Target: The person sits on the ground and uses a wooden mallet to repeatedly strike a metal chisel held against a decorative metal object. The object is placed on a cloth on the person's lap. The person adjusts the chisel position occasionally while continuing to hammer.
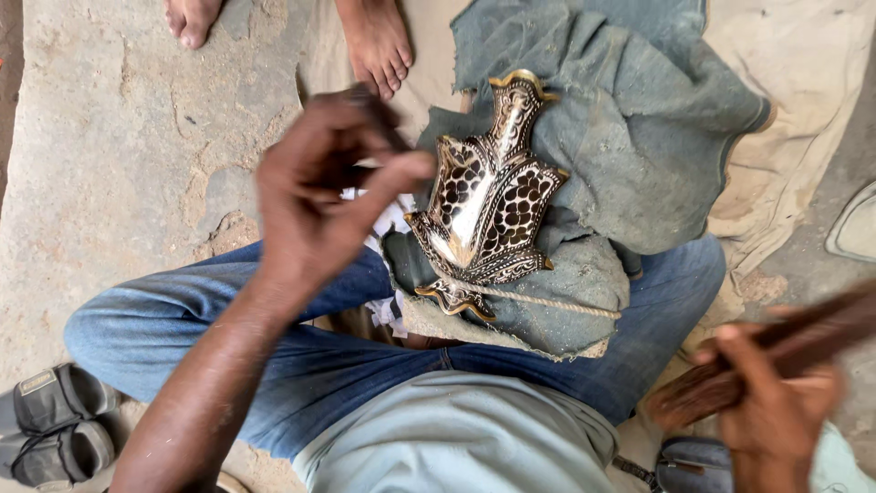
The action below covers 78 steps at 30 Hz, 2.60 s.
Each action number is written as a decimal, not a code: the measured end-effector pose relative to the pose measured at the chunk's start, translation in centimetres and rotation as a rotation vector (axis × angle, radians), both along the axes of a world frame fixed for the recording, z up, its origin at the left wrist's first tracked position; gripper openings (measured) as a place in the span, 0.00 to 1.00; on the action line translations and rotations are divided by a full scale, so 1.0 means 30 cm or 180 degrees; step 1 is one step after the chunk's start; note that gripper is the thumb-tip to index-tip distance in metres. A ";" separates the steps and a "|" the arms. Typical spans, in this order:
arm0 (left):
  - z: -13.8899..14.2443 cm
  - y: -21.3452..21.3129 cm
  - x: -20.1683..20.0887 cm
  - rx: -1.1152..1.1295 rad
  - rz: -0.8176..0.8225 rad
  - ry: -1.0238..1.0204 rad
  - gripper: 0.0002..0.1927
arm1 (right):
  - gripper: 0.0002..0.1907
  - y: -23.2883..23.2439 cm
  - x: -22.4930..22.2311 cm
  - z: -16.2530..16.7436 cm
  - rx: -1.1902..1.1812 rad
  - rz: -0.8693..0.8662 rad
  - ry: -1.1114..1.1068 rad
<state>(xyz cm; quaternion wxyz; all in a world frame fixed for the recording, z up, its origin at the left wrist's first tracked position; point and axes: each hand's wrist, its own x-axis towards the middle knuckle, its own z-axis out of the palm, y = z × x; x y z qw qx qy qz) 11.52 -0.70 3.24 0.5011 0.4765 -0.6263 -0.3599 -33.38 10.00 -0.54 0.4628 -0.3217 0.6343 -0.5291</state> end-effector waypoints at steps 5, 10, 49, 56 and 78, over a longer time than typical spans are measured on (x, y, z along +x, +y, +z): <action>-0.208 0.113 0.293 0.1846 0.0379 -0.1826 0.17 | 0.20 0.096 0.071 -0.202 0.1555 -0.0059 0.0320; -0.276 0.266 0.349 0.1563 0.0371 -0.3111 0.20 | 0.20 0.144 0.097 -0.296 0.1145 -0.0121 0.0500; 0.099 -0.037 -0.191 0.0235 -0.1029 -0.0360 0.18 | 0.21 -0.085 0.000 0.111 -0.0057 0.1200 -0.0078; 0.096 -0.064 -0.182 -0.0110 -0.1181 -0.0586 0.19 | 0.10 -0.146 -0.021 0.140 0.0508 0.1935 0.1439; 0.151 -0.212 -0.288 -0.0793 -0.2915 -0.1444 0.26 | 0.19 0.097 0.279 0.148 0.0483 0.1041 0.1475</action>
